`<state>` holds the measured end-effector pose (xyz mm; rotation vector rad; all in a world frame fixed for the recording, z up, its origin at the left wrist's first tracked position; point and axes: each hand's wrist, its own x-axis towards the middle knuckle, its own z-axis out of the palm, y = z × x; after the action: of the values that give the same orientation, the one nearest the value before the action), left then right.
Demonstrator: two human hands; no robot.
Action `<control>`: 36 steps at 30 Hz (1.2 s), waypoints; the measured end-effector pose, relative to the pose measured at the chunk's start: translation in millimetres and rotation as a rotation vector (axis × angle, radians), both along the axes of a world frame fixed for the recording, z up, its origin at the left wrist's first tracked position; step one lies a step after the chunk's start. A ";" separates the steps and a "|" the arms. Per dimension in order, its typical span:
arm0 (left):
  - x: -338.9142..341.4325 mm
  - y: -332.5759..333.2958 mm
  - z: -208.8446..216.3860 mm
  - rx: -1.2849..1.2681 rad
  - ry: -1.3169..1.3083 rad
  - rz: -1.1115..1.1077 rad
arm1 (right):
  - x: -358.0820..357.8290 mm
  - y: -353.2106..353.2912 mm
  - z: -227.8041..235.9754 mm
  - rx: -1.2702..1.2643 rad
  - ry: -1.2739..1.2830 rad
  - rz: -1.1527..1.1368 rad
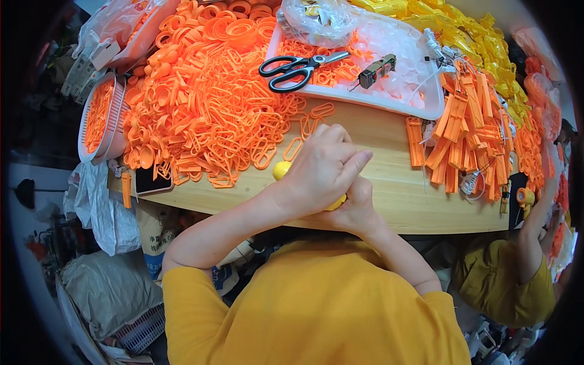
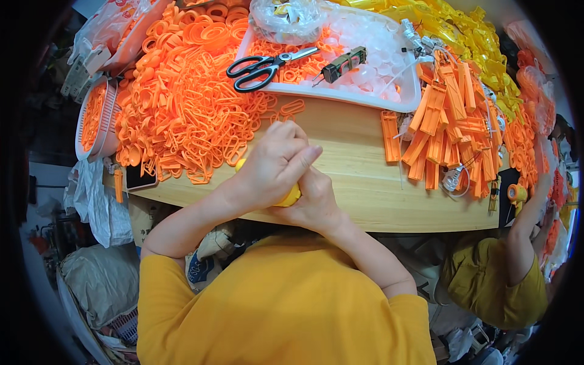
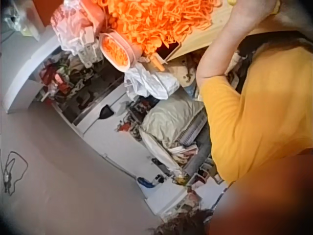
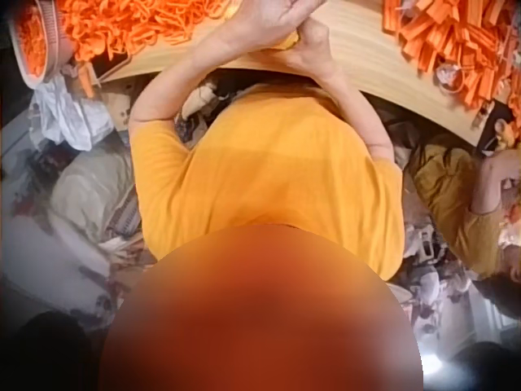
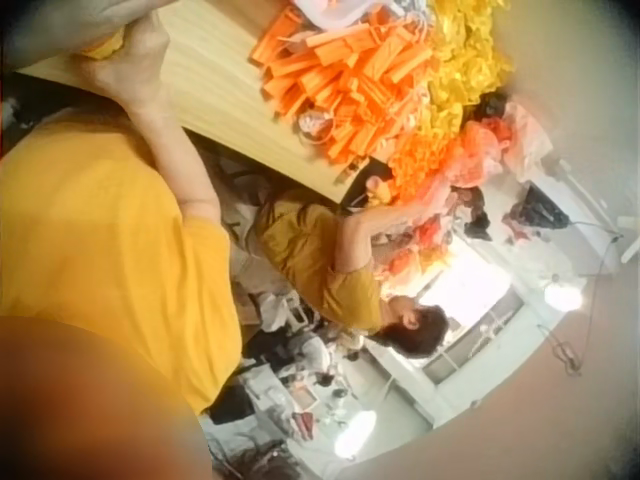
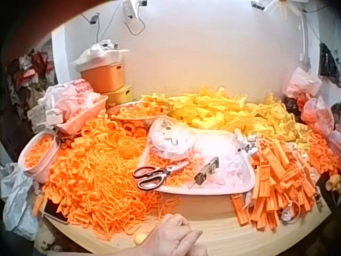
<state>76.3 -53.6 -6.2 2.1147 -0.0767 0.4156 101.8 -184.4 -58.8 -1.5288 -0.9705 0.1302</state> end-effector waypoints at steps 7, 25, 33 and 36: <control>-5.9 -2.1 -2.2 -0.108 0.029 0.017 | -5.4 1.8 -1.3 0.027 -0.064 -0.005; -30.4 -8.0 -0.8 -0.056 -0.049 0.016 | -18.9 -1.7 -10.4 0.030 -0.174 0.021; -7.8 17.5 -35.5 -0.398 0.297 0.027 | -9.3 15.6 18.4 -0.143 -0.062 -0.065; -6.6 32.3 -30.2 -0.662 0.349 0.024 | -9.4 18.5 22.3 -0.212 -0.054 0.011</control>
<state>69.6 -21.3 -36.4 1.5028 0.2573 0.0586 92.4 -165.9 -36.5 -1.7281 -1.0341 0.2058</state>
